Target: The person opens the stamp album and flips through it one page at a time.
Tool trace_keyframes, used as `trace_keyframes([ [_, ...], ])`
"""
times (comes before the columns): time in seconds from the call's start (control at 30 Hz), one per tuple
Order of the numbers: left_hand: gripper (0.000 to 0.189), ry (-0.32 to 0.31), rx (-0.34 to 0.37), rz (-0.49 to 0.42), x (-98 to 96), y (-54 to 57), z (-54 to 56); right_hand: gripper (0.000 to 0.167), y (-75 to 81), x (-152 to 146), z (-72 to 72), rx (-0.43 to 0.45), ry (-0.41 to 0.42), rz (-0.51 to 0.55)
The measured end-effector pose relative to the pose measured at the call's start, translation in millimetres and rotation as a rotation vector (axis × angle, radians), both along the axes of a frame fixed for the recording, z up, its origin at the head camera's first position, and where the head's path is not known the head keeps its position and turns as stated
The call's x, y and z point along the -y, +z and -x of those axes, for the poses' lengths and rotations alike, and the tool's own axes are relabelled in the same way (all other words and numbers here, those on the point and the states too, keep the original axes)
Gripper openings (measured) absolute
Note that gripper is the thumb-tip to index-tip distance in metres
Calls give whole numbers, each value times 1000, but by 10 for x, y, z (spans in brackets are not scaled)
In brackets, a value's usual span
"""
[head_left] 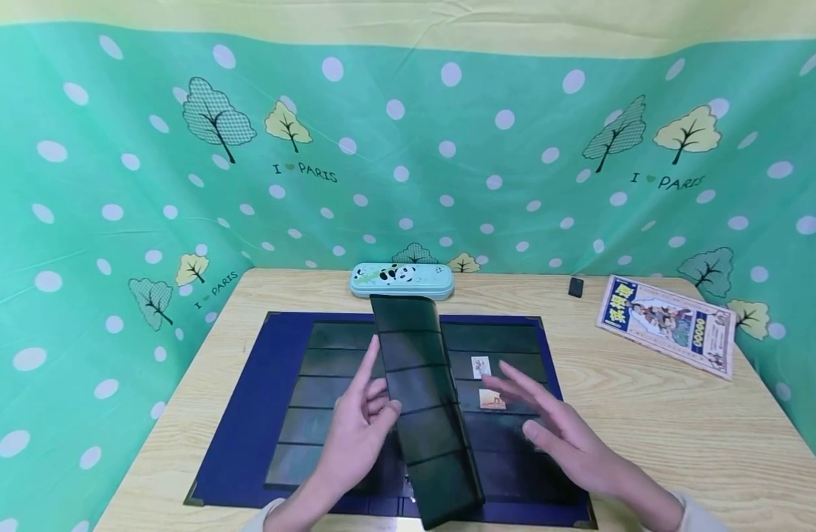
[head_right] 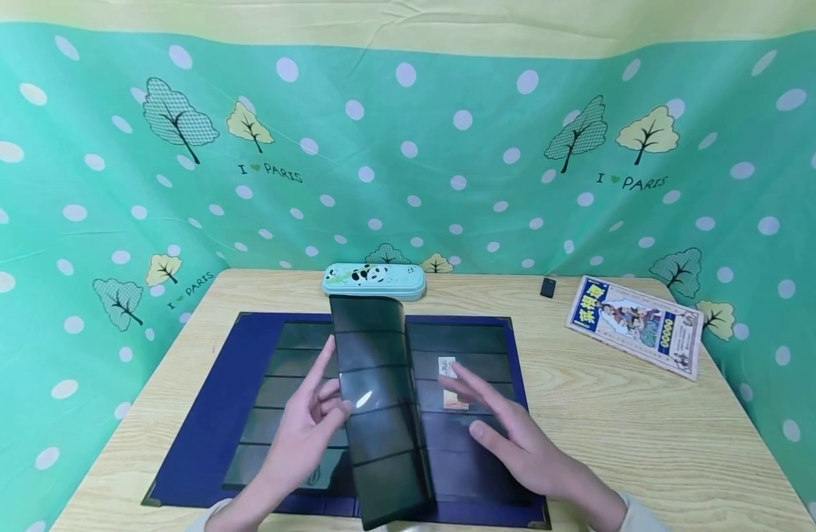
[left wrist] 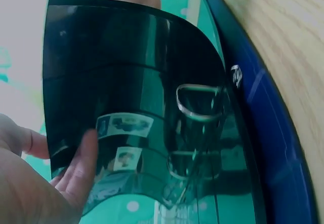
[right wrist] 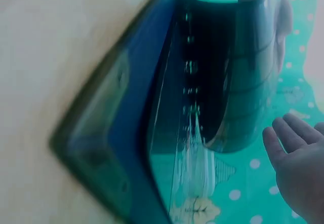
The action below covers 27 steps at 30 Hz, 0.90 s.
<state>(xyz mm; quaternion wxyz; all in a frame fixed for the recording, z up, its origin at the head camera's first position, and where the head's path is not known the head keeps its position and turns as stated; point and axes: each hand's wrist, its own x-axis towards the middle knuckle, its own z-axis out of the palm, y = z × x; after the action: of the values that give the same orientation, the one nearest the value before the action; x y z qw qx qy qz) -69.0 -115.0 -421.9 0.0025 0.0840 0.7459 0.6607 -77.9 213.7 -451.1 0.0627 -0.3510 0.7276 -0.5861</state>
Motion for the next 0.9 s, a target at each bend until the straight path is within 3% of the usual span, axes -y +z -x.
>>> trace_keyframes([
  [0.17, 87, 30, -6, -15, 117, 2, 51, 73, -79, -80, 102, -13, -65, -26],
  [0.4, 77, 109, 67, 23, 324, 28, 153, 76, -176, -183, 209, -4, -144, -81],
  [0.6, 66, 140, 50, 26, 521, -3, 195, 77, -238, -268, 297, 19, -219, -114],
  [0.9, 59, 98, 46, -20, 827, -125, 331, 82, -464, -428, 468, 21, -315, -219],
])
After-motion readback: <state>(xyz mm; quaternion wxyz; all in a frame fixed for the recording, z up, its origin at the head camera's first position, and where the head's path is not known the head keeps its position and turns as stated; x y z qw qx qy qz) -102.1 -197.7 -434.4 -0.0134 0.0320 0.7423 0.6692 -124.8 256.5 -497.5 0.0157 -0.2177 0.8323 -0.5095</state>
